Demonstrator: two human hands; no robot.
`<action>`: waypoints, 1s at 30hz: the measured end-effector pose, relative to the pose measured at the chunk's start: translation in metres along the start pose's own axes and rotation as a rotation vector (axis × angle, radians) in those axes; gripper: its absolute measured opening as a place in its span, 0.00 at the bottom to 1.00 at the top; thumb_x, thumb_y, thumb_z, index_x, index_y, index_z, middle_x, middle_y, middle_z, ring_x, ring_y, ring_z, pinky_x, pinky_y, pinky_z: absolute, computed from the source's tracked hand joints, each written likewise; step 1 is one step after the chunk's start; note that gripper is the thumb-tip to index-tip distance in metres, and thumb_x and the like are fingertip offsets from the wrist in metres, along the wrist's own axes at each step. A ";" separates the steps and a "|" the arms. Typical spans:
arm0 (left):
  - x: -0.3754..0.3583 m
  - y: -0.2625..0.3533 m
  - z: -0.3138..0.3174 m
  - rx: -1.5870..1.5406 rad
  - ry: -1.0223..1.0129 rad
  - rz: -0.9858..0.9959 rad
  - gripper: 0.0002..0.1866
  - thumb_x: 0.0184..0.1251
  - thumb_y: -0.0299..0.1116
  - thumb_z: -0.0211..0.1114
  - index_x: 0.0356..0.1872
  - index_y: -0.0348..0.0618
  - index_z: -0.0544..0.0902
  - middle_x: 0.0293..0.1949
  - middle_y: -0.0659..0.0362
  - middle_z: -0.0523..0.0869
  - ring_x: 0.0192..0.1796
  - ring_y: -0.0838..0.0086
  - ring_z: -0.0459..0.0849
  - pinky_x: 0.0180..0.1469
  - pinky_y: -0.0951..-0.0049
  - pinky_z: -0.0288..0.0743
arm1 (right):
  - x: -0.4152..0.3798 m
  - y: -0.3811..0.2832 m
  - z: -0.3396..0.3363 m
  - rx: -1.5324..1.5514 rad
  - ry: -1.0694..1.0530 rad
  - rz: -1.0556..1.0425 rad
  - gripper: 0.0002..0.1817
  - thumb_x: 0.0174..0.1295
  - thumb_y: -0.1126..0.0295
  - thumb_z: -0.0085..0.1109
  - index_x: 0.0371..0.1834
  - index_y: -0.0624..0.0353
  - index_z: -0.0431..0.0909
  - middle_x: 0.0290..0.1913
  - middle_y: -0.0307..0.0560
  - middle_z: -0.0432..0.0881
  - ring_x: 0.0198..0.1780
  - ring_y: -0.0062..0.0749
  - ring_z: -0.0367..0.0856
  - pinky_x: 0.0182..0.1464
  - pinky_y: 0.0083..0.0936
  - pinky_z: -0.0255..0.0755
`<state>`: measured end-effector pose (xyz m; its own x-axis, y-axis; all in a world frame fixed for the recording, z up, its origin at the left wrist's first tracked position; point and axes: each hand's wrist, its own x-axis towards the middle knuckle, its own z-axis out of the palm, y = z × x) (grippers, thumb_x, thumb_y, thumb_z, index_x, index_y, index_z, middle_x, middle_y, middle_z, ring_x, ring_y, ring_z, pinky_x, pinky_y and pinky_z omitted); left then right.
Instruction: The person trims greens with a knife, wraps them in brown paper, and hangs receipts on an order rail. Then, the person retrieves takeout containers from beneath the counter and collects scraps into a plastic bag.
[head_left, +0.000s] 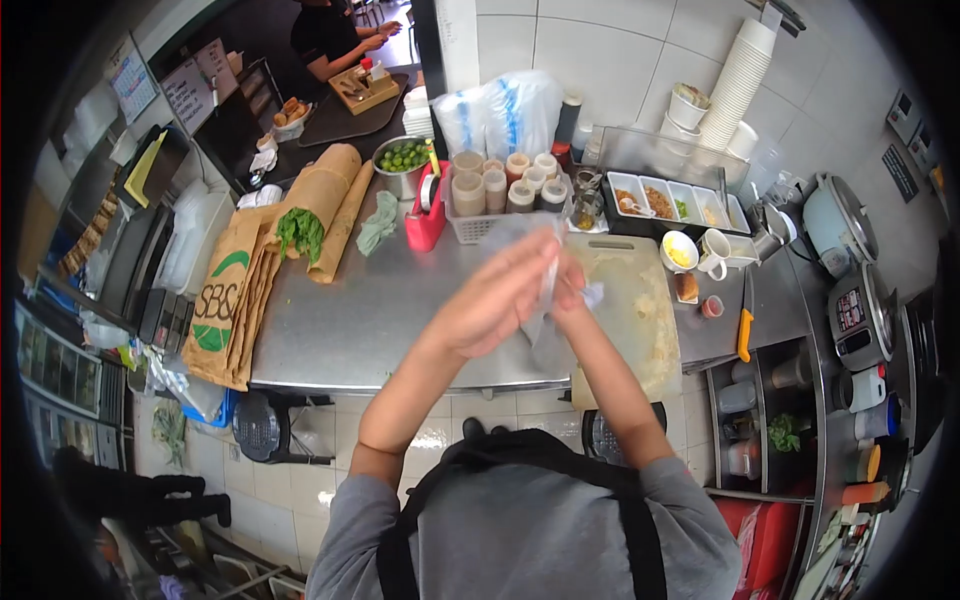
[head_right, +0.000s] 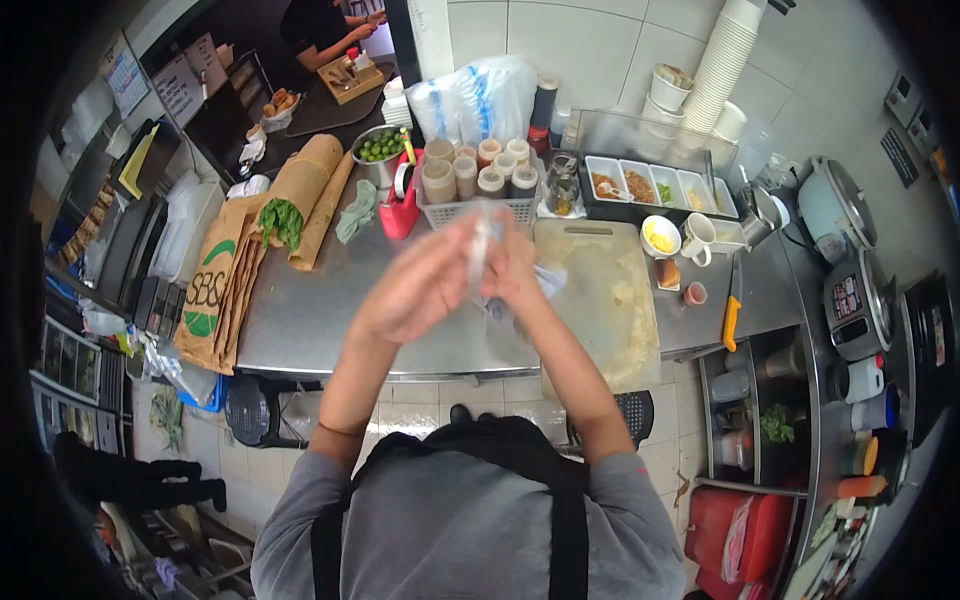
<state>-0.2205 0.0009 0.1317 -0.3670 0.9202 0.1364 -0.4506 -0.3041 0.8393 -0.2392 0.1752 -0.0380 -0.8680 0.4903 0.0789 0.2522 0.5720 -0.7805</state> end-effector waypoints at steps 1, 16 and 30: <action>-0.006 0.013 0.007 0.013 -0.034 0.075 0.16 0.73 0.40 0.46 0.52 0.41 0.70 0.40 0.58 0.78 0.37 0.76 0.77 0.43 0.74 0.72 | -0.003 -0.022 0.004 0.007 -0.023 -0.033 0.29 0.51 0.58 0.61 0.57 0.56 0.67 0.52 0.55 0.73 0.51 0.47 0.72 0.52 0.39 0.70; -0.168 0.058 0.020 0.663 0.559 0.382 0.27 0.55 0.13 0.53 0.60 0.26 0.65 0.60 0.40 0.66 0.46 0.54 0.82 0.32 0.71 0.85 | -0.170 -0.173 0.139 0.485 -1.212 -1.075 0.19 0.55 0.64 0.57 0.49 0.58 0.71 0.47 0.48 0.73 0.53 0.41 0.71 0.57 0.33 0.63; -0.394 -0.061 -0.073 0.388 1.112 0.044 0.38 0.43 0.24 0.74 0.61 0.40 0.67 0.63 0.52 0.68 0.66 0.59 0.65 0.64 0.60 0.64 | -0.014 -0.183 0.280 0.205 -1.705 -0.468 0.13 0.62 0.62 0.55 0.42 0.58 0.81 0.34 0.44 0.84 0.37 0.29 0.83 0.36 0.31 0.78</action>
<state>-0.1081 -0.3611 -0.0116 -0.9702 0.1318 -0.2034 -0.2125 -0.0586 0.9754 -0.3934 -0.1205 -0.0701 -0.3177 -0.9094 -0.2686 -0.0587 0.3016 -0.9516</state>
